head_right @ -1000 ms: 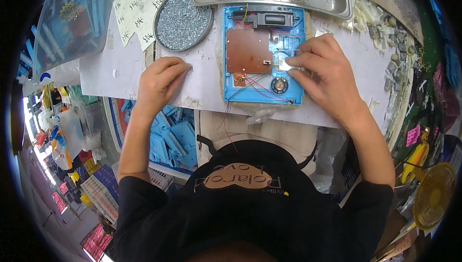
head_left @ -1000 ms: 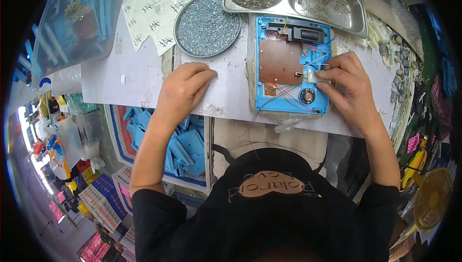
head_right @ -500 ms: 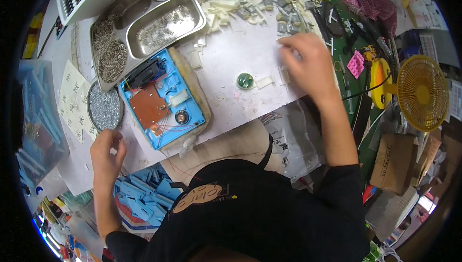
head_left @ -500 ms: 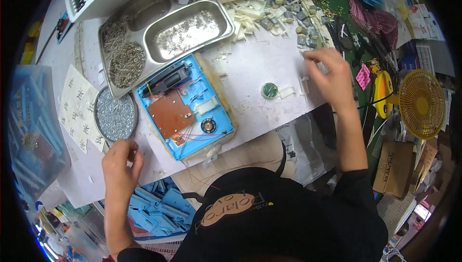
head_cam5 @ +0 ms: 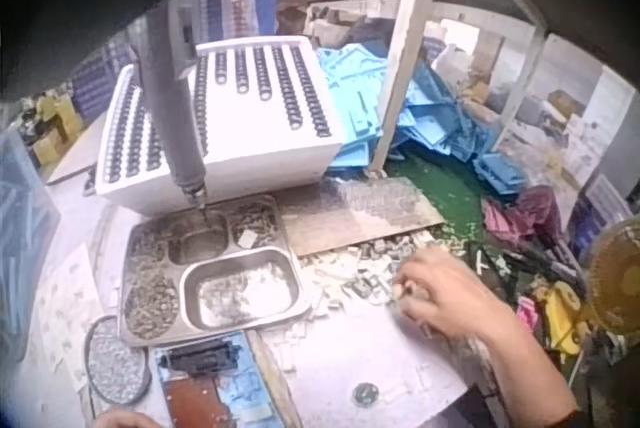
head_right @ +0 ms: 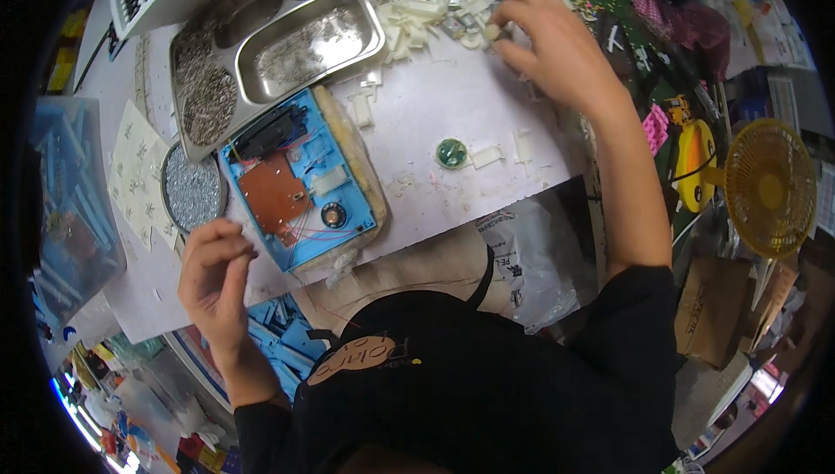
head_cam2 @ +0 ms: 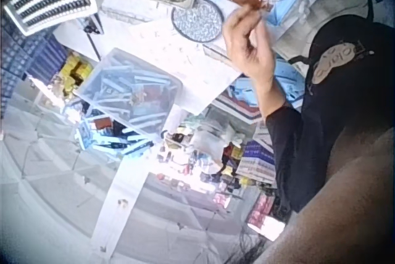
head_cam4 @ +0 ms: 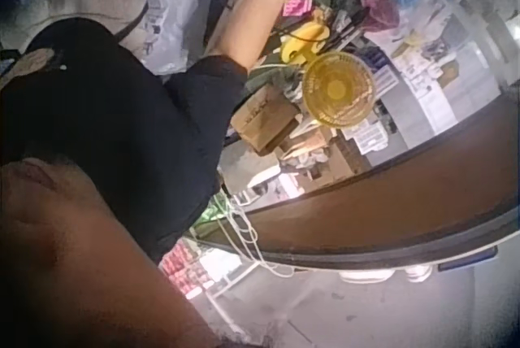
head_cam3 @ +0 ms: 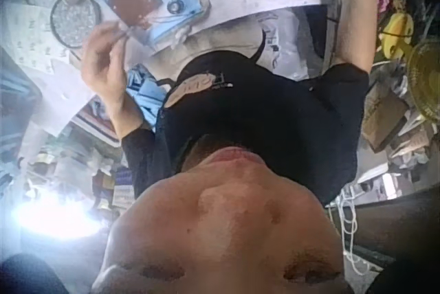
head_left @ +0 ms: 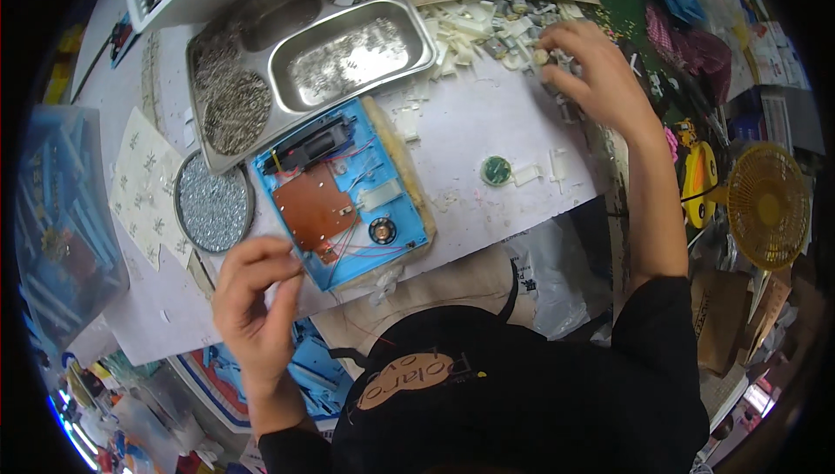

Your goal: Assemble components of a blue electronic device including soldering wires and securing with screws.

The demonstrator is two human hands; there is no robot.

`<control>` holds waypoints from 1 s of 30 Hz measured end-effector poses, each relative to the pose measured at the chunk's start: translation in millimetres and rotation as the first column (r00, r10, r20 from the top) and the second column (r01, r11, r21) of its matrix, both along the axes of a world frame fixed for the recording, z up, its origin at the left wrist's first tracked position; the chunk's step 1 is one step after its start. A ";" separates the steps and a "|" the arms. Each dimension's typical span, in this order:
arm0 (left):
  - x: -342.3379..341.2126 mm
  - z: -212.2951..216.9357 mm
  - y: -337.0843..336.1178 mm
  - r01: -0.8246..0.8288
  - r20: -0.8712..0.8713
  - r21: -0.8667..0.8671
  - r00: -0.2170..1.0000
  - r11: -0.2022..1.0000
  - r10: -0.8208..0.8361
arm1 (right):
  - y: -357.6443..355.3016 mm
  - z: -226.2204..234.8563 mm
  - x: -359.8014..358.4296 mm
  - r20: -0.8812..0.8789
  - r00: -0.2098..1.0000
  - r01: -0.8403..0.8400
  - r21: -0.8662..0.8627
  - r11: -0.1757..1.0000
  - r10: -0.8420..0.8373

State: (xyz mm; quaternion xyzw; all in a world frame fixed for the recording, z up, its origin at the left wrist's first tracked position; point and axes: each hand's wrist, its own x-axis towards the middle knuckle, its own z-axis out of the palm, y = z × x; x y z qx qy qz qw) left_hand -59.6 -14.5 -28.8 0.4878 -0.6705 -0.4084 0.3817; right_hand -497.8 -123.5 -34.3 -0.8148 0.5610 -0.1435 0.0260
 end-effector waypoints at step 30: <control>-74.9 -10.5 9.9 0.165 0.034 -0.080 0.986 0.983 -0.163 | 94.3 -21.6 54.9 0.454 0.865 -0.028 0.469 0.883 -0.214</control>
